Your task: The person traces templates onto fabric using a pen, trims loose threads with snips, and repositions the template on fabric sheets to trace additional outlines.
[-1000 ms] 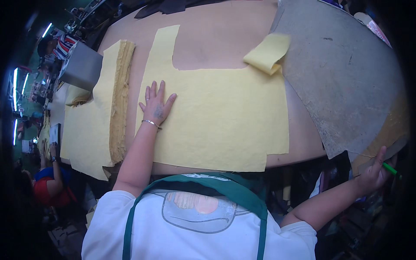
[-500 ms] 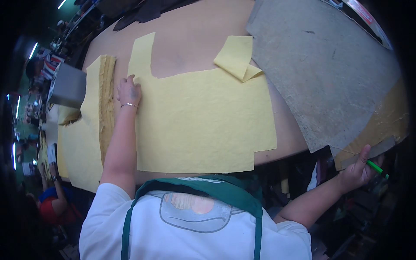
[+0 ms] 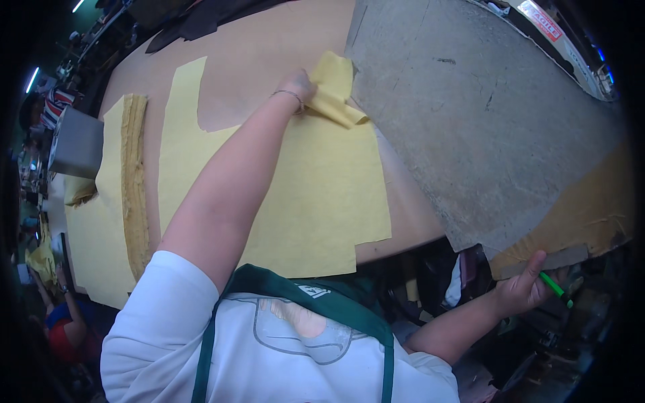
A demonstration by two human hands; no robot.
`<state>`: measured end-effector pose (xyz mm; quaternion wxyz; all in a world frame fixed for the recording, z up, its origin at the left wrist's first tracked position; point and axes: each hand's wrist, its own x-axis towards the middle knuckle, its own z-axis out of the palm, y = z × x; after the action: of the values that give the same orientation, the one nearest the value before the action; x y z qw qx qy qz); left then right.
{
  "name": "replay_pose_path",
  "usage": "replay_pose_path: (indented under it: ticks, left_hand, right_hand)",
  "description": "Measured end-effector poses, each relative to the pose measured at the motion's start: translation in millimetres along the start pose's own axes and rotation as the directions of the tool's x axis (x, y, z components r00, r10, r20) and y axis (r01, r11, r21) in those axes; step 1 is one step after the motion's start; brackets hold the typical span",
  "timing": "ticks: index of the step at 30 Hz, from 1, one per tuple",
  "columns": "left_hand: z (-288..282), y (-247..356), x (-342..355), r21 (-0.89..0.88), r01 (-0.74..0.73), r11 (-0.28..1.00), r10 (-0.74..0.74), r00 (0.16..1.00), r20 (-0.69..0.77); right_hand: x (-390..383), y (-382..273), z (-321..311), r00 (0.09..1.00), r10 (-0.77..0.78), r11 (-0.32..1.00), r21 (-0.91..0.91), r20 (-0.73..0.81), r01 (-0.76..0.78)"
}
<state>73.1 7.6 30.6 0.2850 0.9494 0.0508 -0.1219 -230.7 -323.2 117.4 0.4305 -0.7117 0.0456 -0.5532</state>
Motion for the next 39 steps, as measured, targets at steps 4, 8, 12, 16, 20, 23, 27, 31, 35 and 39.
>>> replay_pose_path:
  ticks: [4, 8, 12, 16, 20, 23, 27, 31, 35, 39]
  left_hand:
    - [-12.0, -18.8, 38.4, -0.457, -0.065, 0.887, -0.078, 0.954, -0.288]
    - [-16.9, -22.4, 28.9, -0.482, -0.153, 0.862, -0.11, 0.874, -0.474]
    - [2.2, -51.7, -41.4, 0.118, -0.419, 0.9, 0.43, 0.816, -0.387]
    - [6.7, -58.1, -202.4, 0.302, -0.711, 0.635, 0.681, 0.7, 0.216]
    - [15.7, -99.4, -273.9, 0.175, -0.671, 0.72, 0.545, 0.703, 0.456]
    - [6.2, -126.8, -285.7, 0.22, -0.664, 0.715, 0.539, 0.723, 0.432]
    - [16.3, -154.4, -300.6, 0.296, -0.715, 0.633, 0.645, 0.699, 0.308]
    - [28.5, -157.6, -303.2, 0.294, -0.755, 0.586, 0.779, 0.625, 0.052]
    - [29.4, -150.4, -298.0, 0.257, -0.764, 0.592, 0.784, 0.62, 0.039]
    - [31.2, -143.2, -291.5, 0.277, -0.754, 0.596, 0.778, 0.627, 0.032]
  right_hand:
    - [6.0, -4.6, -10.5, 1.0, -0.026, 1.0, 0.012, 0.001, 0.026]
    - [8.8, -12.8, -15.9, 0.999, -0.044, 0.998, 0.042, -0.03, 0.045]
    - [10.4, -9.2, -40.7, 0.995, -0.079, 0.997, -0.005, -0.053, 0.079]
    - [12.0, -16.5, -50.3, 0.992, -0.046, 0.998, 0.024, -0.115, 0.05]
    - [17.9, -18.4, -57.0, 0.994, -0.054, 0.997, 0.048, -0.095, 0.058]
    - [16.2, -18.6, -65.2, 0.991, -0.028, 0.999, -0.022, -0.128, 0.026]
    - [15.8, -24.4, -69.9, 0.988, -0.034, 0.999, -0.034, -0.153, 0.029]
    - [15.0, -25.4, -79.4, 0.988, -0.012, 1.0, 0.005, -0.155, 0.013]
    - [8.7, -36.5, -69.5, 0.982, -0.027, 0.999, 0.015, -0.189, 0.03]
    - [5.0, -52.5, -53.1, 0.981, -0.041, 0.996, 0.075, -0.188, 0.056]
